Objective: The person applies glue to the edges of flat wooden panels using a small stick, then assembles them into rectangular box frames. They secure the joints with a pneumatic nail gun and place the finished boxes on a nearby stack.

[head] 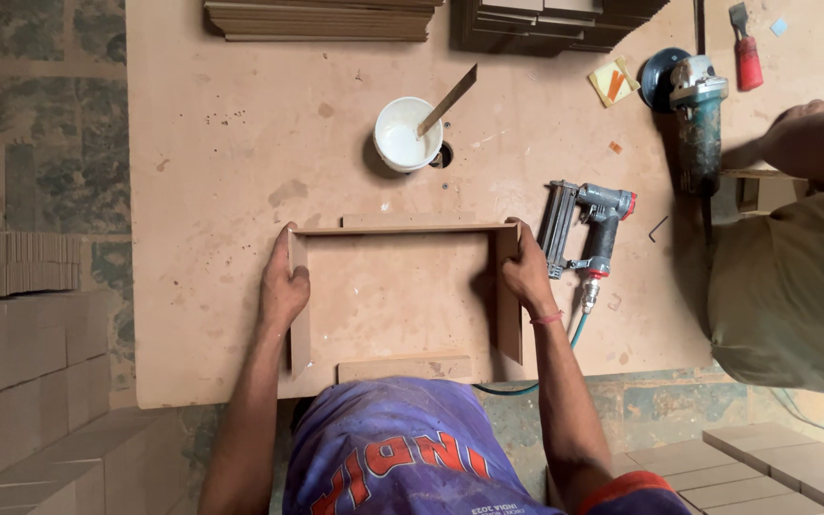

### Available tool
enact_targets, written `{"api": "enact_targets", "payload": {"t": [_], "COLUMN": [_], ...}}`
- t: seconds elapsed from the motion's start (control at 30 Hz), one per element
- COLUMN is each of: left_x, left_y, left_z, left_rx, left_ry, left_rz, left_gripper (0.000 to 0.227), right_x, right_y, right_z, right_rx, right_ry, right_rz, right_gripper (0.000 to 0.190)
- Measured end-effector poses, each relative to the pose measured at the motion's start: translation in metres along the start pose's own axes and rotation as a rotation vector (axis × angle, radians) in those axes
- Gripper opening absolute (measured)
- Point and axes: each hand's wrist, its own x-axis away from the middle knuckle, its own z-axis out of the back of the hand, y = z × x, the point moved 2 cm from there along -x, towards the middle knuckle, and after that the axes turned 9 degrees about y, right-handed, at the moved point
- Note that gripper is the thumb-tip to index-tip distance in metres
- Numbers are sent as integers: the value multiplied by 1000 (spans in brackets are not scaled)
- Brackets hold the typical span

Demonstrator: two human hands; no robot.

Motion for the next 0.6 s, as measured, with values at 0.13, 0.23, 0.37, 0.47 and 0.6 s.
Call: {"api": "enact_targets", "payload": {"t": [0.13, 0.23, 0.37, 0.47, 0.6], "left_x": [0, -1, -2, -2, -4], "left_y": [-11, -14, -13, -9, -15], "left_z": [-5, -7, -6, -7, -7], "left_rx": [9, 17, 19, 26, 9], "left_ry": [29, 33, 41, 77, 42], "left_rz": [-89, -98, -83, -108, 171], "left_gripper": [74, 74, 73, 71, 69], "right_x": [1, -3, -2, -5, -3], "right_y": [-4, -7, -7, -4, 6], "right_z": [-3, -4, -3, -2, -5], "right_rx": [53, 92, 150, 175, 92], "right_ry": [8, 17, -17, -22, 15], "right_rz": [14, 50, 19, -28, 102], "right_gripper": [73, 71, 69, 67, 66]}}
